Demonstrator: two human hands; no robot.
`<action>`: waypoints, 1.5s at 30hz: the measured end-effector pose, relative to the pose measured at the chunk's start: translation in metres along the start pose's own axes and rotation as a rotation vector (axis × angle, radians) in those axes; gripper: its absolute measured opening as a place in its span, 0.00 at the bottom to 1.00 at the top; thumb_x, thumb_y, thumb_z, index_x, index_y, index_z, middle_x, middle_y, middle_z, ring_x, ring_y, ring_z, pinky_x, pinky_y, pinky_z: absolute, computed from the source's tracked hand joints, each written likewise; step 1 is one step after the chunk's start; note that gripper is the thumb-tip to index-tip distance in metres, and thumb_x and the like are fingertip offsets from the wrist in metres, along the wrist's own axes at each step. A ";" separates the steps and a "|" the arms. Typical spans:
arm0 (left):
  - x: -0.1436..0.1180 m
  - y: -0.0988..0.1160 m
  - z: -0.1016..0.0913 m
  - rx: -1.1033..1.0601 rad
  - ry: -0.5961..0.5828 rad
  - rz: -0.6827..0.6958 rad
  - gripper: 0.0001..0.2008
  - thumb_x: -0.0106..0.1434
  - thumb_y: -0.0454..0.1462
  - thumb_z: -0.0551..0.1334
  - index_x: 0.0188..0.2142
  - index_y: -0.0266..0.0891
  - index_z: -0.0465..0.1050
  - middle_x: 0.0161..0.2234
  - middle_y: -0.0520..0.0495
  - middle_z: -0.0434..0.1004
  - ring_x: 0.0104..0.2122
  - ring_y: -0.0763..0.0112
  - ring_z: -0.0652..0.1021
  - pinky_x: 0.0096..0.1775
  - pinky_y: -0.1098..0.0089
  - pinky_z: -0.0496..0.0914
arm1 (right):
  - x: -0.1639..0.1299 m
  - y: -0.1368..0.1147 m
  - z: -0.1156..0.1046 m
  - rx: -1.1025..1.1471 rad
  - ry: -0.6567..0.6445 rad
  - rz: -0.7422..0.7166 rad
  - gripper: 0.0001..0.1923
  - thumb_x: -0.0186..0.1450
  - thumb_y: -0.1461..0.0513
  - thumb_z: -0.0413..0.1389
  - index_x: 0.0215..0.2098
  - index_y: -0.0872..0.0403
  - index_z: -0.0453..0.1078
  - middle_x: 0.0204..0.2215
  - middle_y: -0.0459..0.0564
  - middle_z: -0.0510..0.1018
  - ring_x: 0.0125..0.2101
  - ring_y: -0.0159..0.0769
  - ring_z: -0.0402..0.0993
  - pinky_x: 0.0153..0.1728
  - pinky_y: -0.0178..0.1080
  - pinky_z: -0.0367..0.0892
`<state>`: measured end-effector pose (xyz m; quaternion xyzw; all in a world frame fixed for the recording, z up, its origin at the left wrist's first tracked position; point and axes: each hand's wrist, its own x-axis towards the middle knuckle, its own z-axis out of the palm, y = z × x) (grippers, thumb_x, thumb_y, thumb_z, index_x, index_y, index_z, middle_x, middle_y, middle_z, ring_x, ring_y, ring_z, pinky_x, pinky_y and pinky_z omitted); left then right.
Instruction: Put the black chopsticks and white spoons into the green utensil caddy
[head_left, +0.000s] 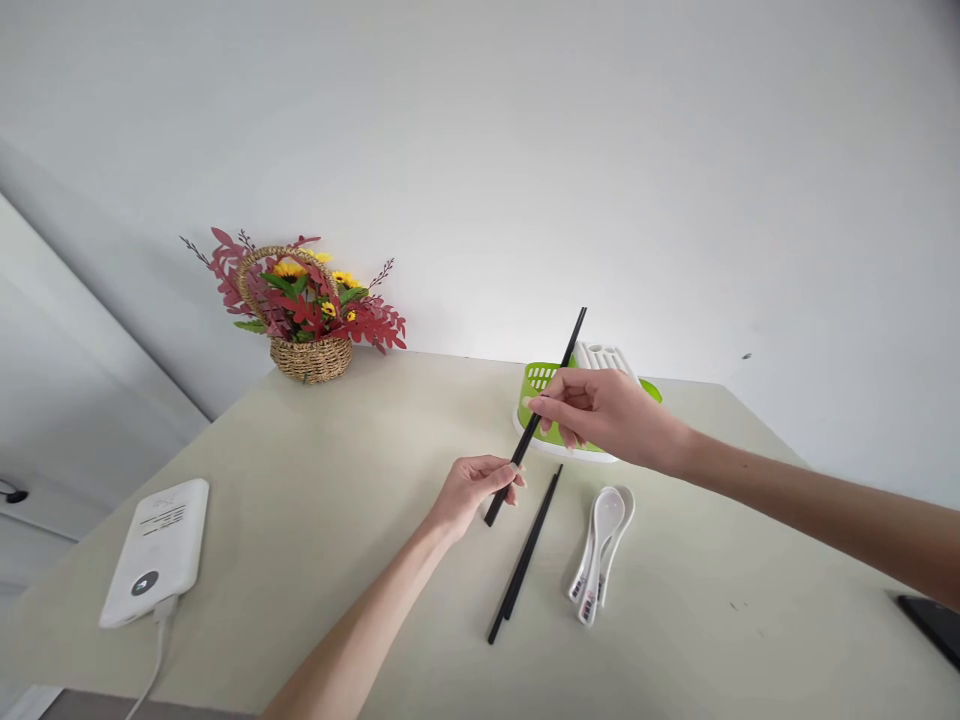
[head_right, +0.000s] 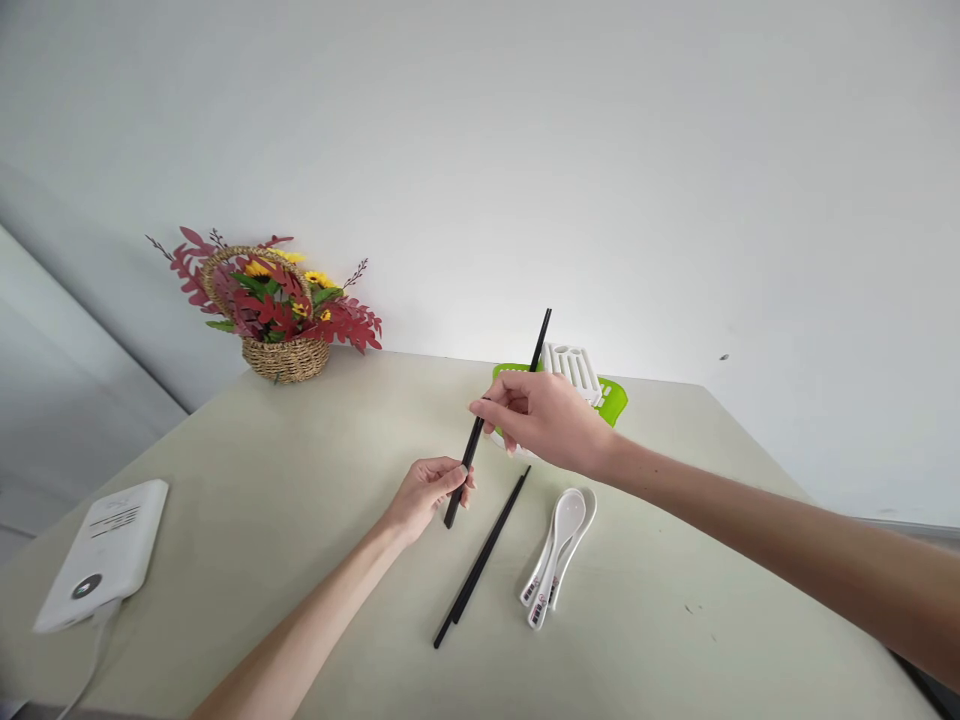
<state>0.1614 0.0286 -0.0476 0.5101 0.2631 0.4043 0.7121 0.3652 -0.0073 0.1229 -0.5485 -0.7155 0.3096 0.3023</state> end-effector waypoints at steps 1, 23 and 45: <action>0.000 -0.001 0.000 -0.008 0.005 0.002 0.23 0.55 0.53 0.77 0.31 0.33 0.84 0.29 0.44 0.81 0.25 0.71 0.76 0.37 0.66 0.72 | 0.001 -0.003 -0.004 0.011 0.002 -0.011 0.26 0.67 0.38 0.59 0.31 0.51 0.72 0.28 0.48 0.83 0.23 0.32 0.74 0.26 0.36 0.68; 0.007 -0.016 -0.010 -0.050 0.135 -0.006 0.27 0.64 0.59 0.67 0.38 0.35 0.78 0.39 0.43 0.77 0.32 0.73 0.74 0.29 0.72 0.67 | 0.032 -0.022 -0.118 -0.098 0.577 -0.070 0.17 0.67 0.48 0.66 0.28 0.50 0.75 0.28 0.51 0.82 0.24 0.36 0.73 0.30 0.44 0.70; 0.009 -0.007 0.002 0.076 -0.034 -0.094 0.26 0.65 0.59 0.67 0.32 0.36 0.73 0.31 0.49 0.71 0.26 0.76 0.69 0.30 0.69 0.65 | 0.108 0.058 -0.084 -0.313 0.262 0.115 0.16 0.66 0.46 0.63 0.31 0.49 0.79 0.33 0.46 0.88 0.24 0.34 0.80 0.28 0.38 0.75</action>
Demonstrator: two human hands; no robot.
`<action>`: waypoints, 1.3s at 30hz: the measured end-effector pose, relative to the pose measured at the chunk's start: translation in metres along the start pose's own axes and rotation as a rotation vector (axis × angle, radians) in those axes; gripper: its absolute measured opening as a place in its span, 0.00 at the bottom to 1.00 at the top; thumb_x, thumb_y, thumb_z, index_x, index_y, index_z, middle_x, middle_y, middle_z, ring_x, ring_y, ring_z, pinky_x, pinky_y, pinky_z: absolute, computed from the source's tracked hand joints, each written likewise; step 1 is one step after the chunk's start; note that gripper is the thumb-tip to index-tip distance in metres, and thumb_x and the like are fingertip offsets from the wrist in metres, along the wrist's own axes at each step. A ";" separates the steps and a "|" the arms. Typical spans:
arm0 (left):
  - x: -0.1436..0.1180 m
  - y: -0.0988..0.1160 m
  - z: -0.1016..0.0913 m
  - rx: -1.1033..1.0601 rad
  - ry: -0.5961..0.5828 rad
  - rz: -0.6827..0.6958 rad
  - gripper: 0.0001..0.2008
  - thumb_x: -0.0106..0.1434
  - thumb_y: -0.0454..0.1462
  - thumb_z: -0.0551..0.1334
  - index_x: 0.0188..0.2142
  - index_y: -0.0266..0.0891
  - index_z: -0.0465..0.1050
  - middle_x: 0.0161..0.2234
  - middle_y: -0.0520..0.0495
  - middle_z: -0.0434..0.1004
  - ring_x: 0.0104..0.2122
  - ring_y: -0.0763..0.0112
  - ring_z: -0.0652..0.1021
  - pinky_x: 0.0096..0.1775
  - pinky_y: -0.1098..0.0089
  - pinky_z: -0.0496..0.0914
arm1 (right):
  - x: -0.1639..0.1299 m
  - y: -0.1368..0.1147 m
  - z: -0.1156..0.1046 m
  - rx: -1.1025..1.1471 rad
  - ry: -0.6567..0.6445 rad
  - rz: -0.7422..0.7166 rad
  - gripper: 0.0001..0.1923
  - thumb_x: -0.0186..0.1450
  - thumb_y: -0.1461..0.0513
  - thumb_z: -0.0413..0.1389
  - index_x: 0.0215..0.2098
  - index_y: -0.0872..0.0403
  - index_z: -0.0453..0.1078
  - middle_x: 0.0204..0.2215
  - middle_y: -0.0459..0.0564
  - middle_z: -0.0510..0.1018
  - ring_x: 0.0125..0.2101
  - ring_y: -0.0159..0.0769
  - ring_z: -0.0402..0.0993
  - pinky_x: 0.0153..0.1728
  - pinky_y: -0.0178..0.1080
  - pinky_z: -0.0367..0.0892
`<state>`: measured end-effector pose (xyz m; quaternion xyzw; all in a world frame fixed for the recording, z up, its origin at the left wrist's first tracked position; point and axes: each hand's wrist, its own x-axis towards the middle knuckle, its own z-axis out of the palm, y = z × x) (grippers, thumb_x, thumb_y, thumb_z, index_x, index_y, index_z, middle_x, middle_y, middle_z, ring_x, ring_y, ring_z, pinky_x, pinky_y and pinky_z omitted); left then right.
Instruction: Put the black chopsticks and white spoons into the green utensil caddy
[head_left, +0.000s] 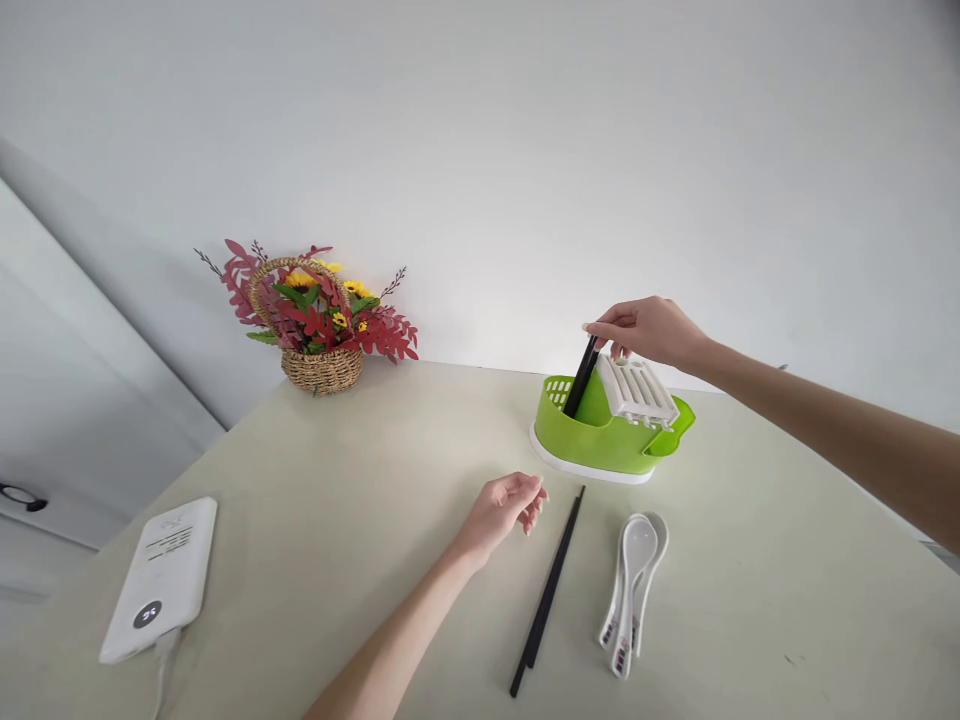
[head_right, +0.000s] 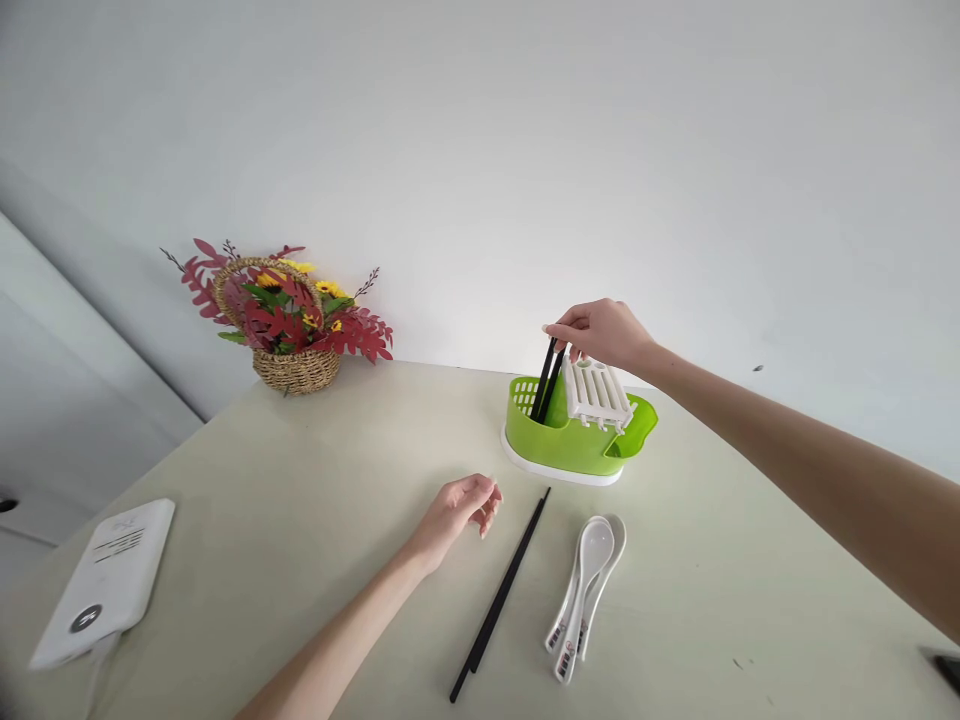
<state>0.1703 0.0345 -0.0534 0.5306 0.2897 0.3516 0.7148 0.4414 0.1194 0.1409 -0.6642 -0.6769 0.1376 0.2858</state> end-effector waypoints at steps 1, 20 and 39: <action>0.001 0.000 0.000 0.002 -0.008 0.002 0.26 0.66 0.58 0.66 0.32 0.36 0.72 0.31 0.50 0.70 0.25 0.76 0.69 0.30 0.69 0.65 | 0.002 0.001 0.001 -0.007 -0.005 0.005 0.16 0.66 0.46 0.63 0.31 0.49 0.79 0.33 0.46 0.88 0.23 0.33 0.79 0.28 0.38 0.75; 0.006 -0.004 -0.002 0.060 -0.017 0.014 0.25 0.67 0.58 0.65 0.32 0.39 0.70 0.24 0.55 0.63 0.24 0.74 0.65 0.30 0.70 0.65 | -0.009 -0.010 0.001 -0.035 0.169 -0.090 0.16 0.70 0.47 0.58 0.46 0.48 0.77 0.27 0.45 0.85 0.18 0.34 0.76 0.30 0.42 0.74; -0.012 -0.016 0.011 1.079 -0.110 0.366 0.10 0.70 0.46 0.63 0.35 0.44 0.75 0.23 0.53 0.73 0.23 0.68 0.71 0.32 0.67 0.59 | -0.133 -0.029 0.040 -0.729 -0.475 -0.898 0.20 0.77 0.64 0.44 0.29 0.52 0.68 0.21 0.46 0.73 0.19 0.31 0.58 0.24 0.40 0.40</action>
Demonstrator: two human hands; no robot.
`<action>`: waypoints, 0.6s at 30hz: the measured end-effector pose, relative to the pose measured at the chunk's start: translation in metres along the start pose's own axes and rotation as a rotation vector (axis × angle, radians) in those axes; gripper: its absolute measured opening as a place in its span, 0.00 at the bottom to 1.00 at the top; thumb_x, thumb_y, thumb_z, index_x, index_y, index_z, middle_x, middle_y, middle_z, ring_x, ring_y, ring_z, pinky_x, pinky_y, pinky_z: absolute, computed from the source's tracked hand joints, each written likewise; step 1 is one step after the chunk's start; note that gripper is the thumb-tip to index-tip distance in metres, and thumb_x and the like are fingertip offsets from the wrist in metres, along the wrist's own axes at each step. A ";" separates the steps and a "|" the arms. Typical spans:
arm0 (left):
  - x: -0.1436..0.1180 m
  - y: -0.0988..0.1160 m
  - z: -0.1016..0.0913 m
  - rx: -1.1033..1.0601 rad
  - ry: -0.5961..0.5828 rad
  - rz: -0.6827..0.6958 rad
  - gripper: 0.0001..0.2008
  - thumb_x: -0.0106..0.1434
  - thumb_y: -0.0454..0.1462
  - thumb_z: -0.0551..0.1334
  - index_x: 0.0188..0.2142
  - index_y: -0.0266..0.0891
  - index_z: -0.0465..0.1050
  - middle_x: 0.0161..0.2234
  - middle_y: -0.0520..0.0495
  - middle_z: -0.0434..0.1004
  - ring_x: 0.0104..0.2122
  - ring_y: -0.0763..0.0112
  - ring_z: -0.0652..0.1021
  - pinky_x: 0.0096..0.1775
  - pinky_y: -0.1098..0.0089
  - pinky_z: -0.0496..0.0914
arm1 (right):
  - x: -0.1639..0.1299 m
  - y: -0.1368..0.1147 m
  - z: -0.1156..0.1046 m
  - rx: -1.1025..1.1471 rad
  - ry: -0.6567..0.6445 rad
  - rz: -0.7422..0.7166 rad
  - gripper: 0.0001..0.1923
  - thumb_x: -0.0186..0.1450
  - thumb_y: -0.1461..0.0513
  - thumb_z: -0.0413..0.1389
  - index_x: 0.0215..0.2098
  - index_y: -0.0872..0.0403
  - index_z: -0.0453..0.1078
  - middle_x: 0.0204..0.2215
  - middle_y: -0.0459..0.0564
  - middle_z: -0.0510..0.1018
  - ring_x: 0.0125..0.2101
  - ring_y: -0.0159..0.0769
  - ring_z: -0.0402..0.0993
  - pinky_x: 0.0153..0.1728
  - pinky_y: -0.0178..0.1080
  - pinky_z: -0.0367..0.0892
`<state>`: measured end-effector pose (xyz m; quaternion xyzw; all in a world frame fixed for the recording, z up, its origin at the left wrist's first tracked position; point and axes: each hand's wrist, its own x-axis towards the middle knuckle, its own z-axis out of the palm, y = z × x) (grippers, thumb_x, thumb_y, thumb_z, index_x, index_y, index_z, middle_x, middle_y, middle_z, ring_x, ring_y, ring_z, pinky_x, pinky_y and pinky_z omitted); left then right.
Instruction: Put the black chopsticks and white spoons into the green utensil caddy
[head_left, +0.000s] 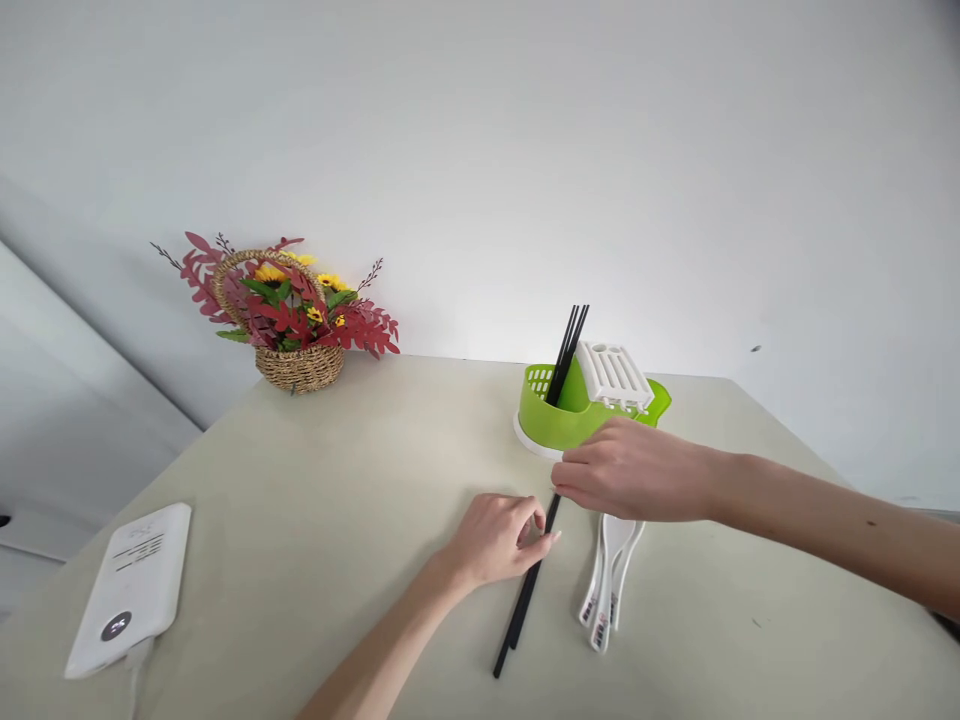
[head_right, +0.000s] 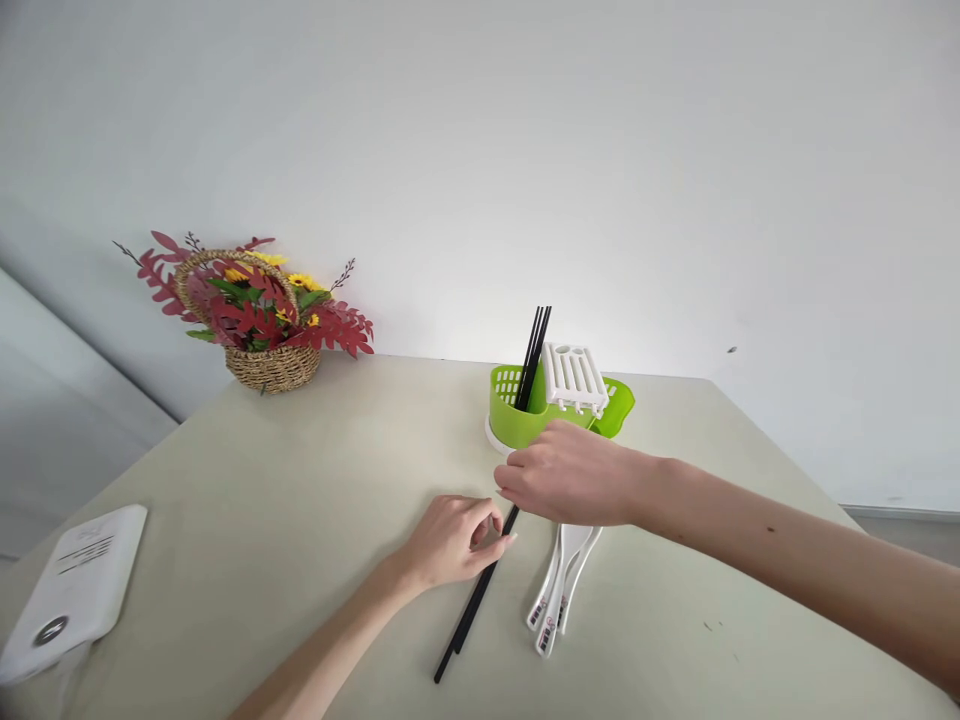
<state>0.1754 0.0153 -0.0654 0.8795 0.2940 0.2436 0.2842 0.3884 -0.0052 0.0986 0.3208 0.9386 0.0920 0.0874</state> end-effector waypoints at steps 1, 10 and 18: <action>0.000 0.000 0.001 0.024 0.004 0.022 0.10 0.69 0.45 0.65 0.34 0.44 0.74 0.24 0.52 0.74 0.25 0.67 0.72 0.33 0.66 0.60 | -0.002 -0.001 0.000 0.018 -0.024 0.007 0.18 0.76 0.64 0.45 0.29 0.52 0.69 0.21 0.46 0.73 0.19 0.31 0.60 0.24 0.40 0.40; 0.001 -0.009 -0.012 0.126 0.052 -0.001 0.12 0.59 0.44 0.74 0.30 0.43 0.74 0.36 0.47 0.78 0.43 0.57 0.76 0.52 0.57 0.65 | -0.011 0.000 -0.001 0.189 -0.221 0.158 0.12 0.75 0.61 0.51 0.43 0.51 0.78 0.32 0.51 0.84 0.31 0.42 0.80 0.28 0.39 0.55; -0.002 -0.042 -0.046 0.427 0.235 -0.069 0.03 0.68 0.35 0.68 0.36 0.41 0.80 0.44 0.43 0.78 0.50 0.53 0.73 0.53 0.54 0.66 | -0.011 -0.002 -0.005 0.307 -0.402 0.247 0.17 0.75 0.59 0.52 0.57 0.51 0.77 0.50 0.55 0.84 0.47 0.52 0.82 0.44 0.48 0.70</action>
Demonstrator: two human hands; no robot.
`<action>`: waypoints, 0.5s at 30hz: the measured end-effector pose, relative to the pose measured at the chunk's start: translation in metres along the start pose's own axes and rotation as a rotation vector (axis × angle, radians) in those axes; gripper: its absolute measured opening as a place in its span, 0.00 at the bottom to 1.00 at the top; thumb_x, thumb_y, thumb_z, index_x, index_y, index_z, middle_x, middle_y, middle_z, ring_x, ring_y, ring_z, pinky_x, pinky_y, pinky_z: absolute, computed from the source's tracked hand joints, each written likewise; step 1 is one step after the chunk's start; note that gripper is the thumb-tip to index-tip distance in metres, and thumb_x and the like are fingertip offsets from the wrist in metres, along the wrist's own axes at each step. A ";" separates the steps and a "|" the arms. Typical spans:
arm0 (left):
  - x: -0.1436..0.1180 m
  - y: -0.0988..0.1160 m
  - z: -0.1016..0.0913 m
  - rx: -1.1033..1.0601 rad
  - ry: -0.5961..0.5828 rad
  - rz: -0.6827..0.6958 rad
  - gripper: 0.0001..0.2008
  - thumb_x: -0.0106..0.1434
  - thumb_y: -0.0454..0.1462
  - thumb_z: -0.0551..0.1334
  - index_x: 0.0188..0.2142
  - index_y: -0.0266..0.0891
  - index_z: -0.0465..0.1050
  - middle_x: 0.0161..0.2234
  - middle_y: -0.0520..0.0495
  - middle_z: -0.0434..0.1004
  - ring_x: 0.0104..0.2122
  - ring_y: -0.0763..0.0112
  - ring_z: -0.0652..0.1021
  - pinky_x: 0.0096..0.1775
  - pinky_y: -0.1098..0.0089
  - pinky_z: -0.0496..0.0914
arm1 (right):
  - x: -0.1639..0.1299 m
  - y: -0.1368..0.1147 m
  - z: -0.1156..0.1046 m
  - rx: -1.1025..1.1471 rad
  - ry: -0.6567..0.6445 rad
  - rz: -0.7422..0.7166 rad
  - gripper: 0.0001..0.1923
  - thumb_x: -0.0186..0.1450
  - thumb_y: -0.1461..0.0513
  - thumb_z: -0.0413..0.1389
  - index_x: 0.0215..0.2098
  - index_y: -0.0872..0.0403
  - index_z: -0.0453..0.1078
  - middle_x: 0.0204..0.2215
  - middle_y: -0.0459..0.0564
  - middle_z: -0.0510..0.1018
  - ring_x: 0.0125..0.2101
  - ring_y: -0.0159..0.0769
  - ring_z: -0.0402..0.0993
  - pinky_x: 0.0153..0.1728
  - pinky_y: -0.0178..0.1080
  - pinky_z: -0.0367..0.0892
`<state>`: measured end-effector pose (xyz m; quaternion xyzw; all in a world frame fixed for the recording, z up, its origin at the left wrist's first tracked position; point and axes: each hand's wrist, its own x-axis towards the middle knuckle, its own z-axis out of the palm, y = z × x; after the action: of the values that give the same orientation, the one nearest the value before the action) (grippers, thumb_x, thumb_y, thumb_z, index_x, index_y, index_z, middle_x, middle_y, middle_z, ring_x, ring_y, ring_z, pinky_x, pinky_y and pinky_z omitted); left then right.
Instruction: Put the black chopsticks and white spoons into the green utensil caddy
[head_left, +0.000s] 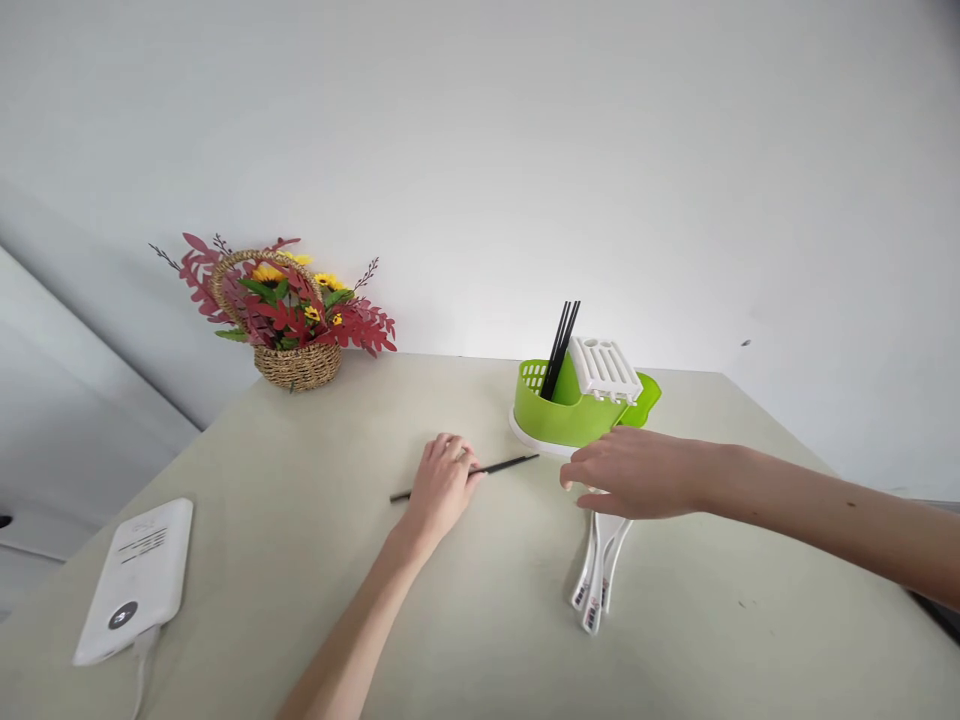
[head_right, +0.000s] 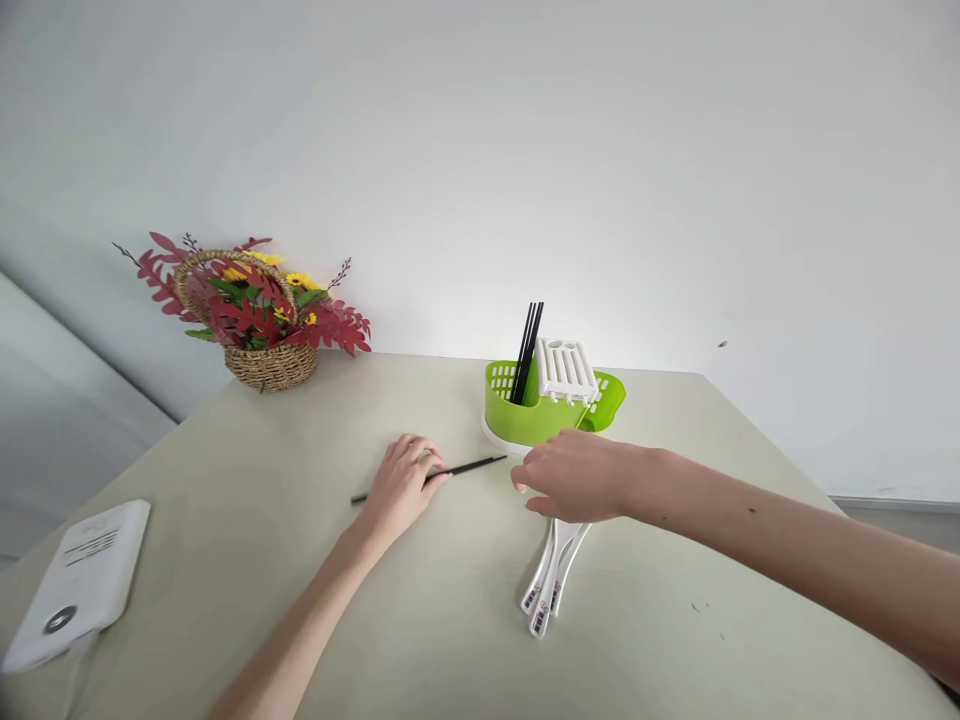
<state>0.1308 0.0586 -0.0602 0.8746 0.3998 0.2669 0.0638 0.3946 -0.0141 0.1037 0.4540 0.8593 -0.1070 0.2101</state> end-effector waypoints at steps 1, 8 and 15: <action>0.000 -0.004 0.000 0.052 0.027 -0.013 0.04 0.70 0.34 0.66 0.37 0.40 0.80 0.44 0.42 0.78 0.50 0.53 0.73 0.52 0.53 0.66 | 0.000 0.000 0.000 0.013 0.000 -0.002 0.17 0.74 0.58 0.52 0.57 0.51 0.77 0.50 0.55 0.84 0.48 0.53 0.82 0.44 0.49 0.70; -0.002 -0.016 0.006 0.202 0.048 -0.027 0.10 0.74 0.36 0.61 0.35 0.38 0.78 0.40 0.41 0.77 0.47 0.52 0.73 0.48 0.56 0.66 | 0.000 -0.003 0.002 0.040 -0.016 -0.003 0.18 0.74 0.58 0.51 0.58 0.50 0.76 0.52 0.56 0.84 0.50 0.53 0.81 0.47 0.50 0.70; -0.002 -0.008 0.007 0.107 0.055 -0.025 0.11 0.75 0.37 0.60 0.35 0.39 0.76 0.39 0.42 0.79 0.44 0.54 0.76 0.49 0.55 0.67 | -0.001 -0.008 -0.003 0.025 -0.023 0.018 0.18 0.75 0.58 0.52 0.58 0.50 0.77 0.52 0.55 0.84 0.50 0.52 0.81 0.48 0.51 0.71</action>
<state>0.1283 0.0636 -0.0694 0.8641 0.4258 0.2682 0.0095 0.3879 -0.0178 0.1068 0.4630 0.8512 -0.1213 0.2153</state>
